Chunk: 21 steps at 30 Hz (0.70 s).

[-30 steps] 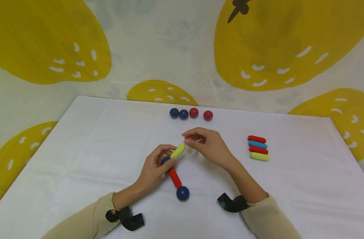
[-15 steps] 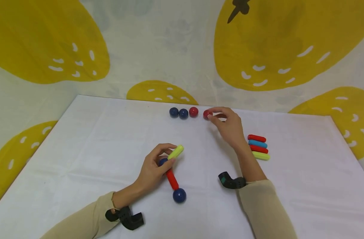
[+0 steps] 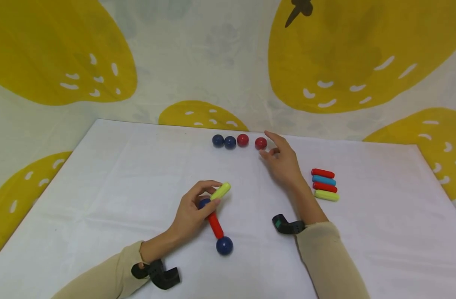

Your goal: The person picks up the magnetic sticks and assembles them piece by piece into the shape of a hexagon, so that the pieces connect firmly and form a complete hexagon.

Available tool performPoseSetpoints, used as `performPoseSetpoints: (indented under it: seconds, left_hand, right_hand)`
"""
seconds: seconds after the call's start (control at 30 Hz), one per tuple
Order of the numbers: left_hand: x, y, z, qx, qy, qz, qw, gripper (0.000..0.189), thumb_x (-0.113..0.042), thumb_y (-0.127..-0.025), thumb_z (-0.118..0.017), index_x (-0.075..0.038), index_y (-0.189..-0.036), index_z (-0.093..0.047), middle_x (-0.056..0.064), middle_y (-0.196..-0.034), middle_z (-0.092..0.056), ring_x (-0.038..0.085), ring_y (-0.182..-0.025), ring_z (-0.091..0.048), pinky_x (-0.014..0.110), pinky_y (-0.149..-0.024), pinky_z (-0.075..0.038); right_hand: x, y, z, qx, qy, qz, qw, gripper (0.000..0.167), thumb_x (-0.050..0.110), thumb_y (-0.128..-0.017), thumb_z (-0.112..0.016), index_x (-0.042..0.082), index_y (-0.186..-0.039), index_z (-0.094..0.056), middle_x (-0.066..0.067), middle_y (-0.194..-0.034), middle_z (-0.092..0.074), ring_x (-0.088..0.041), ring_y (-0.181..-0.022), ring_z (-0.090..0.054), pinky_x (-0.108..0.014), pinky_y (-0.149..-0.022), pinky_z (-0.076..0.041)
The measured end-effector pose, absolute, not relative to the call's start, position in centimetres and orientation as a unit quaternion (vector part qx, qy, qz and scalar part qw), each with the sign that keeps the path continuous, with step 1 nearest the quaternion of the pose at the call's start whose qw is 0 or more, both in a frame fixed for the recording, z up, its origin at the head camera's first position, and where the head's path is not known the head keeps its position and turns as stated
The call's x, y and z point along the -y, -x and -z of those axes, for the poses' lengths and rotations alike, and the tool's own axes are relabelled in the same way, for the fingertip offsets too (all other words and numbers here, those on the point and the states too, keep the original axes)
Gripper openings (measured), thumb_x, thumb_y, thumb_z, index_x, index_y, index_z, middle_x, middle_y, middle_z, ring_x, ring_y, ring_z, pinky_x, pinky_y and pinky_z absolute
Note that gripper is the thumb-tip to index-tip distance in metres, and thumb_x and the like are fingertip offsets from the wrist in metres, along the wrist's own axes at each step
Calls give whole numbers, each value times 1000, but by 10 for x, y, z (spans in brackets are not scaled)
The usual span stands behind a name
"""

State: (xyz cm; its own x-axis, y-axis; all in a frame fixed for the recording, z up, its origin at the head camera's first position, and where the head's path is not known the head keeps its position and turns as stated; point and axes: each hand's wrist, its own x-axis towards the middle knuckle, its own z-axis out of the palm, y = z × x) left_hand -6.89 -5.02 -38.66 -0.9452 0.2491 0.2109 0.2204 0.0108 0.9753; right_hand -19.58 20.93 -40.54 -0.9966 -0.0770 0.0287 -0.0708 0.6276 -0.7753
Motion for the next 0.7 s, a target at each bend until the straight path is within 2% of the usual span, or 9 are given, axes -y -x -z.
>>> performPoseSetpoints:
  seconds: [0.2,0.43,0.6,0.7]
  left_hand:
    - [50,69,387,-712,-168,-682,10,32,4,-88,-63,-1,-119,-59,14,-100,-57,15,-63,-54,20,-58,-43]
    - [51,69,388,-709,-168,-684,13,32,4,-88,-63,-1,-119,-59,15,-100,-56,14,-62,-53,21,-57,-43]
    - [51,68,389,-711,-168,-682,11,32,4,-88,-63,-1,-119,-59,14,-100,-57,15,-62,-54,20,-58,-43]
    - [51,68,389,-713,-170,-681,9,32,4,-88,-64,-1,-119,-60,14,-99,-57,16,-63,-54,21,-57,-43]
  right_hand:
    - [-207,196,409,-911,81,405,-9,52,20,-95,-60,23,-145,-43,-2,-151,-32,-28,-105,-53,-47,-93,-46]
    - [-205,196,411,-914,97,393,-21,55,18,-95,-61,23,-146,-41,-2,-149,-37,-28,-101,-54,-46,-91,-47]
    - [-204,195,413,-916,96,389,-23,48,18,-96,-59,24,-142,-48,-8,-139,-48,-29,-101,-53,-47,-90,-46]
    - [-203,194,414,-918,95,386,-15,43,23,-96,-59,26,-139,-52,-7,-134,-51,-28,-102,-52,-47,-89,-45]
